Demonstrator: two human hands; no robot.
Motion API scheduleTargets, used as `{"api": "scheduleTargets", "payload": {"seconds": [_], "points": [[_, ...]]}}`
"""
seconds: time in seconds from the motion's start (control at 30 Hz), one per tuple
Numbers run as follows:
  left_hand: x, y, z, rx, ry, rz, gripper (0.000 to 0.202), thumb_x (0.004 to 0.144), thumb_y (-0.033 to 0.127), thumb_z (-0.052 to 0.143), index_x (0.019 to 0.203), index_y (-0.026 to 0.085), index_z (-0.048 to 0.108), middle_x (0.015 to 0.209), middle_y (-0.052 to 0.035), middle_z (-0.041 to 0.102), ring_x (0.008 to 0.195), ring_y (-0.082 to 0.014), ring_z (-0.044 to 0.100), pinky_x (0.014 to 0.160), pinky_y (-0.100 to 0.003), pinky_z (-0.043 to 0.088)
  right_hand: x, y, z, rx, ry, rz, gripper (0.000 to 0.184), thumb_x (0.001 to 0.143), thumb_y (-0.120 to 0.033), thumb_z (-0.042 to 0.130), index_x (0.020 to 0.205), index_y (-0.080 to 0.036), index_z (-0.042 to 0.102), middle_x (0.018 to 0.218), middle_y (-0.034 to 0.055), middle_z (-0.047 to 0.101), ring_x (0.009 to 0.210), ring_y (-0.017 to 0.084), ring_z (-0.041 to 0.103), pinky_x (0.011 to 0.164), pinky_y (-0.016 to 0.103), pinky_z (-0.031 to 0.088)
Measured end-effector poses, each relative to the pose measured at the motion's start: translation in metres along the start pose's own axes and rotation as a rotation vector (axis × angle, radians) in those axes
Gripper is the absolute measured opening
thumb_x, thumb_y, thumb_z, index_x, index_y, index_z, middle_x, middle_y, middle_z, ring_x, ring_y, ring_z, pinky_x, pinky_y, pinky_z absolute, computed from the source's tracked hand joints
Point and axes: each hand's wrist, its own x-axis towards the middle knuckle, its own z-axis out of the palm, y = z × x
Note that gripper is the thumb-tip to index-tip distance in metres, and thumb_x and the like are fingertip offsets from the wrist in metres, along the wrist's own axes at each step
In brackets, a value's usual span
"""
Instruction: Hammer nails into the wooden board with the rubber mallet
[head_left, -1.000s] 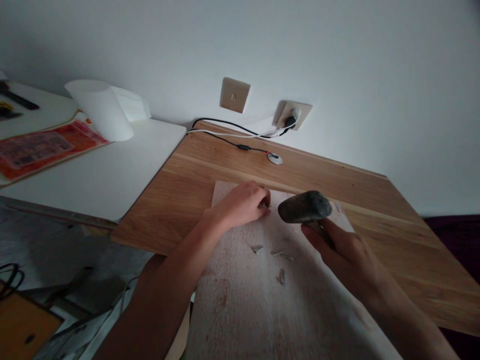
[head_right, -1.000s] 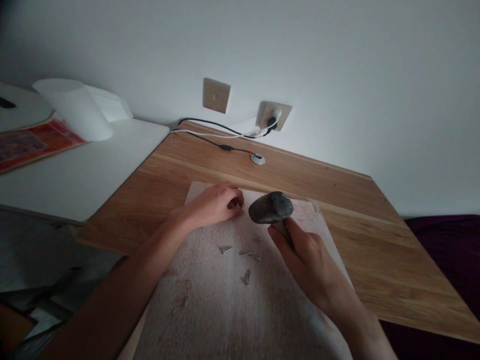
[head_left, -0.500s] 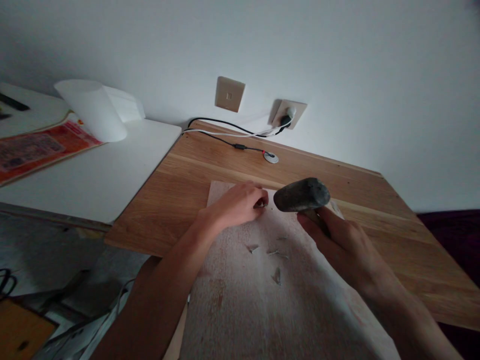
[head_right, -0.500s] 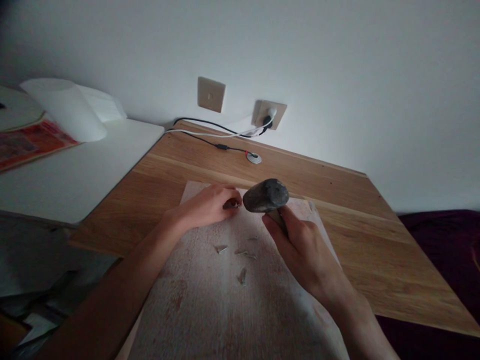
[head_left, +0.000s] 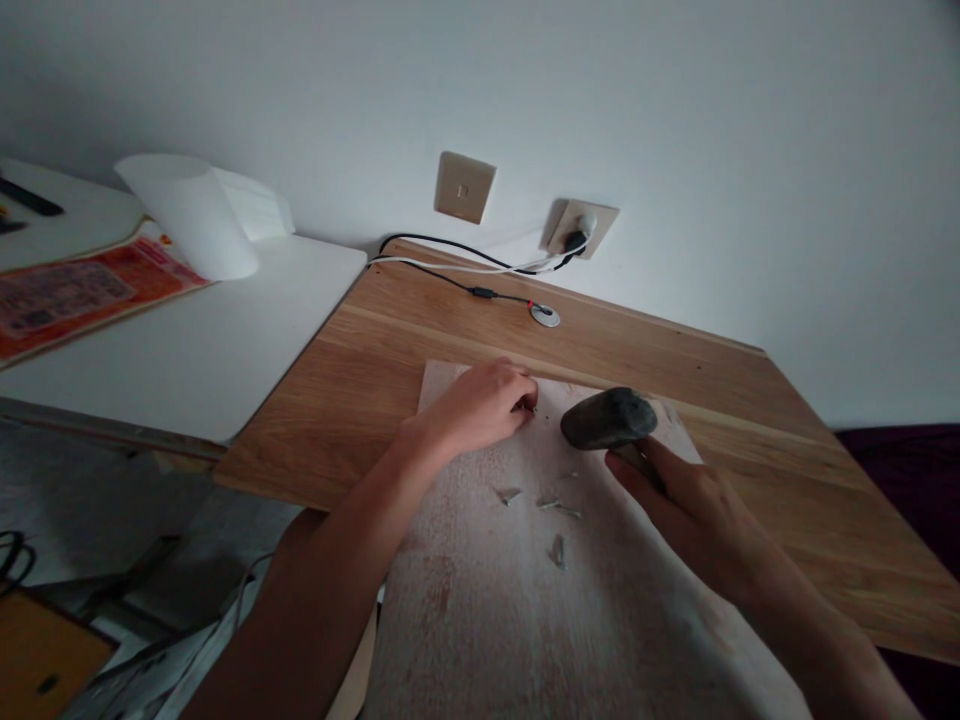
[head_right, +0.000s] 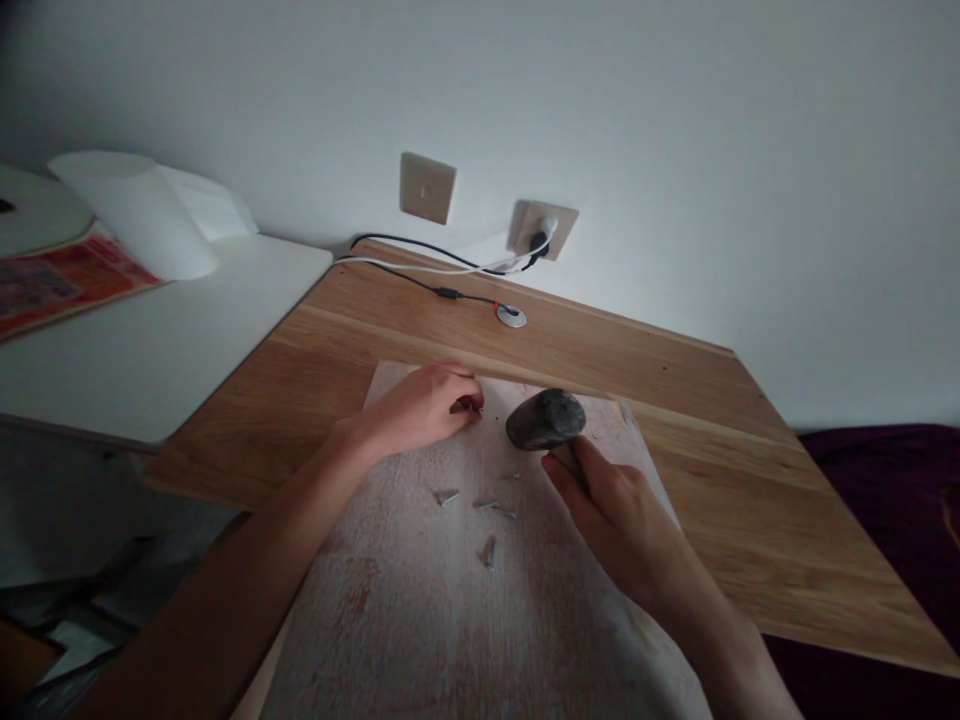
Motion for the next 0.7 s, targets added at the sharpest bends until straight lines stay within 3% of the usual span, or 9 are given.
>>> {"api": "scheduleTargets", "payload": {"seconds": [0.13, 0.4, 0.57, 0.7], "points": [[0.001, -0.001, 0.0, 0.039, -0.004, 0.056, 0.013, 0.093, 0.009, 0.068, 0.086, 0.016, 0.076, 0.093, -0.0081, 0.075, 0.098, -0.0249, 0.07, 0.089, -0.038, 0.054, -0.001, 0.003, 0.003, -0.002, -0.044, 0.008, 0.032, 0.105, -0.054, 0.048, 0.095, -0.027, 0.061, 0.074, 0.0043, 0.073, 0.07, 0.027, 0.073, 0.06, 0.033, 0.043], [-0.002, -0.005, 0.001, -0.059, -0.013, -0.034, 0.018, 0.089, 0.01, 0.071, 0.105, 0.016, 0.077, 0.102, -0.0084, 0.077, 0.093, -0.0224, 0.071, 0.086, -0.035, 0.054, 0.017, -0.027, -0.01, -0.09, 0.13, -0.081, 0.031, 0.104, -0.051, 0.049, 0.087, -0.027, 0.059, 0.059, 0.0004, 0.061, 0.053, 0.021, 0.06, 0.055, 0.032, 0.038], [-0.005, -0.005, -0.004, -0.07, -0.01, -0.099, 0.015, 0.086, 0.013, 0.074, 0.1, 0.016, 0.076, 0.101, -0.0079, 0.076, 0.093, -0.0229, 0.07, 0.085, -0.035, 0.054, 0.025, -0.031, -0.001, -0.057, 0.015, -0.139, 0.029, 0.107, -0.047, 0.046, 0.099, -0.026, 0.063, 0.071, 0.0027, 0.069, 0.062, 0.022, 0.066, 0.058, 0.031, 0.04], [-0.004, -0.003, -0.004, -0.072, -0.019, -0.088, 0.008, 0.088, 0.017, 0.078, 0.095, 0.015, 0.076, 0.097, -0.0075, 0.076, 0.087, -0.0212, 0.07, 0.082, -0.034, 0.053, 0.02, -0.024, 0.0, -0.066, 0.041, -0.067, 0.029, 0.105, -0.048, 0.047, 0.098, -0.026, 0.064, 0.067, 0.0016, 0.068, 0.061, 0.023, 0.067, 0.057, 0.031, 0.04]]}}
